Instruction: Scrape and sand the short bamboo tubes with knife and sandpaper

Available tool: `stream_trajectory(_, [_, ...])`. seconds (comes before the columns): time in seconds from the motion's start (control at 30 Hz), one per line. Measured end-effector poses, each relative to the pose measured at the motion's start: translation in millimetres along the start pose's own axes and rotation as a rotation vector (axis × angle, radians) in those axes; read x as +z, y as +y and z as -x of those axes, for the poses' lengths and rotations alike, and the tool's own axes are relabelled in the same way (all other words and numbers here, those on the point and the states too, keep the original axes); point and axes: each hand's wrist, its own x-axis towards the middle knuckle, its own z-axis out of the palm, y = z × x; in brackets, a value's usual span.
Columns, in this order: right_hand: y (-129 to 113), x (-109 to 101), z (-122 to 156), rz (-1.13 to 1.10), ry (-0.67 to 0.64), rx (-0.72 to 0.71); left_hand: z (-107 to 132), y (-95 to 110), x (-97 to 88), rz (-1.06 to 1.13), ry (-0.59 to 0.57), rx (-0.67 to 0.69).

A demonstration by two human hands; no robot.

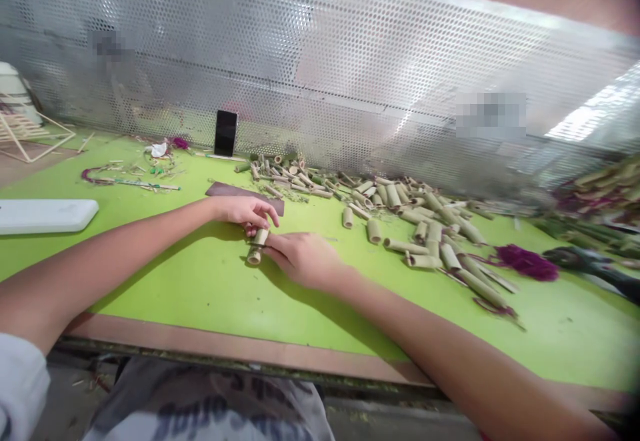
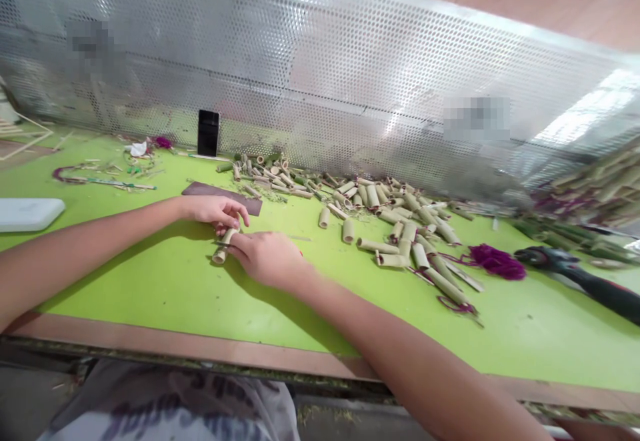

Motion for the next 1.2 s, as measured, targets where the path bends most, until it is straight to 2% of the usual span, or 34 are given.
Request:
stream_trajectory(0.17, [-0.6,-0.3,-0.2,0.013,0.026,0.118,-0.8,-0.9,0.4,-0.03,0.03,0.001])
stream_trajectory(0.3, [-1.1,-1.4,1.2,0.014,-0.014,0.006,-3.3,-2.2,1.0,-0.088,0.029,0.005])
stream_trajectory(0.47, [0.8,-1.3,1.0,0.027,0.022,0.111,-4.5,-2.3,0.1,-0.126,0.068,-0.001])
stream_trajectory(0.6, [0.5,-0.4,1.6,0.009,-0.001,-0.003,-4.9,-3.1,-0.1,-0.093,0.047,0.006])
stream_trajectory(0.73, [-1.2,-1.8,-0.2,0.014,0.035,0.113,-5.7,-4.2,-0.2,-0.101,0.082,0.029])
stream_trajectory(0.87, [-1.7,-2.4,-0.9,0.009,-0.013,0.026,-5.9,-3.6,-0.1,-0.131,0.074,0.035])
stream_trajectory(1.03, [2.7,-2.6,-2.4,0.033,0.017,0.133,-5.7,-1.8,0.9,-0.16,0.106,0.026])
stream_trajectory(1.13, [3.4,-2.5,-2.0,0.02,-0.007,0.047,-6.3,-2.1,1.5,-0.157,0.106,0.029])
stream_trajectory(1.2, [3.0,-3.0,-2.2,0.009,-0.01,0.05,-7.1,-3.0,1.6,-0.152,0.107,0.034])
